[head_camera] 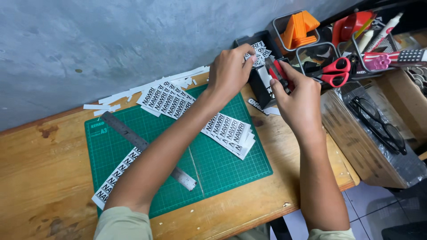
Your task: The person uses a ruler and a utility knife to cut a sheet of printed paper into smaller rectangular pieces on a green cutting mat. The cut pieces are stacked on the table as the task progresses.
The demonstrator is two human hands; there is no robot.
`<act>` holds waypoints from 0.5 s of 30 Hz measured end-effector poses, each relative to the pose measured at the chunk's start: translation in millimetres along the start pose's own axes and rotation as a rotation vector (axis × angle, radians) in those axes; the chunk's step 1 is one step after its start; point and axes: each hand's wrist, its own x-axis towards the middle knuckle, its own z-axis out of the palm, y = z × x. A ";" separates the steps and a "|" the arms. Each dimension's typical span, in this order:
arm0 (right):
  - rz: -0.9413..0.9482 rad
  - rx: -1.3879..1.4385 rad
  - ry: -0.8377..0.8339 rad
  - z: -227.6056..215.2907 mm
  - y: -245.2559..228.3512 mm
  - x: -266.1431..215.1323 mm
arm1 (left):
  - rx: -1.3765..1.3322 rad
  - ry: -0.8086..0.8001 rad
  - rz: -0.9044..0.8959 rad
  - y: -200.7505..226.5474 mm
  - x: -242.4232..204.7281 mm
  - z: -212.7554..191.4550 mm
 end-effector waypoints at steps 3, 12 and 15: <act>-0.072 0.039 -0.003 -1.1 -28.2 -6.0 | -0.094 0.043 0.107 11.9 -40.7 -37.2; -0.199 0.165 -0.331 59.8 -79.6 -59.4 | 0.359 0.198 0.238 -42.8 -274.4 -120.0; -0.209 0.222 -0.460 80.3 -98.5 -82.2 | 0.400 0.271 0.045 -37.0 -345.7 -137.7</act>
